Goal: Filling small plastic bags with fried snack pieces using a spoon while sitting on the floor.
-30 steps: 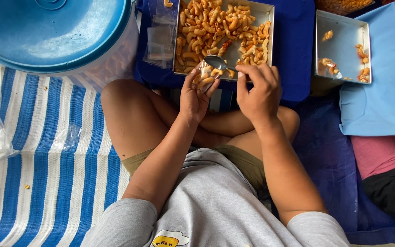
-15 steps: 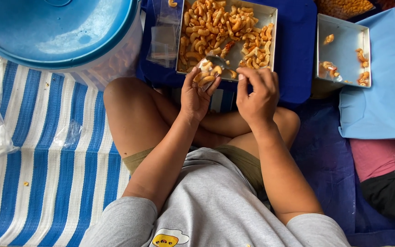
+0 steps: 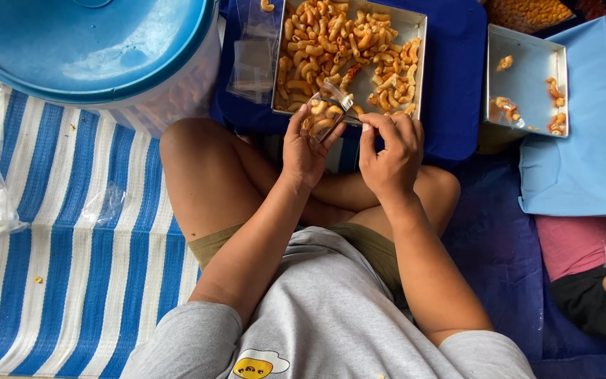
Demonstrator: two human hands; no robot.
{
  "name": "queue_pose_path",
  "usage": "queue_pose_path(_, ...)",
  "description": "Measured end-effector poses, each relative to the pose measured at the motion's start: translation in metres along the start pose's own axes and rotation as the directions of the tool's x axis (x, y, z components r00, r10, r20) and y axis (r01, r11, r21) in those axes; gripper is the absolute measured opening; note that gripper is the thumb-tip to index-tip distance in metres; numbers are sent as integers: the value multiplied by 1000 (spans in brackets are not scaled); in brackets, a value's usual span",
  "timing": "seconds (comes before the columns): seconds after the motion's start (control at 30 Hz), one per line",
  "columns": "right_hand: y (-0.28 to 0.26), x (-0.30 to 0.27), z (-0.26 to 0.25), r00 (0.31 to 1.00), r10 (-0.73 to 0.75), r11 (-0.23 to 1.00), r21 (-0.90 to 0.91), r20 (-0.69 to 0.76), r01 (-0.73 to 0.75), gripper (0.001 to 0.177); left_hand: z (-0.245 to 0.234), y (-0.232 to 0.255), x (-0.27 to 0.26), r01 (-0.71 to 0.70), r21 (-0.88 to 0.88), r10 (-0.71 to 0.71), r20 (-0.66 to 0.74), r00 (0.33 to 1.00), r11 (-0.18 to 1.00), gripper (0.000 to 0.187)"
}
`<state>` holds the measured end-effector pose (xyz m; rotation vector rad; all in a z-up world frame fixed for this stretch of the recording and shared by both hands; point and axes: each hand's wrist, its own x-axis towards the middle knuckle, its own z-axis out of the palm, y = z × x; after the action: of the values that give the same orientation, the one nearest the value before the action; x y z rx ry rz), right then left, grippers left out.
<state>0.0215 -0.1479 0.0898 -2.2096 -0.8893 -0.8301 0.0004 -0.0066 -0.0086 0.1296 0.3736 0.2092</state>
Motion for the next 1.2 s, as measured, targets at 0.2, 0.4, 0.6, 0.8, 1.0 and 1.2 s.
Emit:
queue_pose_path(0.2, -1, -3, -4, 999, 2, 1000, -9, -38, -2, 14, 14, 6, -10, -19, 5, 19, -15, 1000, 1000, 48)
queue_pose_path(0.4, -6, -6, -8, 997, 64, 998, -22, -39, -65, 13, 22, 8, -17, -28, 13, 28, -36, 999, 1000, 46)
queue_pose_path(0.6, -11, 4, -15, 996, 84, 996, 1, -44, -84, 12, 24, 10, -15, -14, -13, 14, -50, 999, 1000, 45)
queue_pose_path(0.8, -6, 3, -11, 990, 94, 994, 44, 102, -99, 16, 5, 9, -3, -4, -37, 1, -98, 995, 999, 45)
queue_pose_path(1.0, -10, 10, -12, 996, 91, 994, 54, -8, -91, 14, 24, 17, -16, -13, -52, 9, -79, 997, 999, 43)
queue_pose_path(1.2, -11, 5, -17, 990, 138, 987, 89, -39, -134, 15, 25, 16, -15, -1, -42, -2, -78, 997, 999, 45)
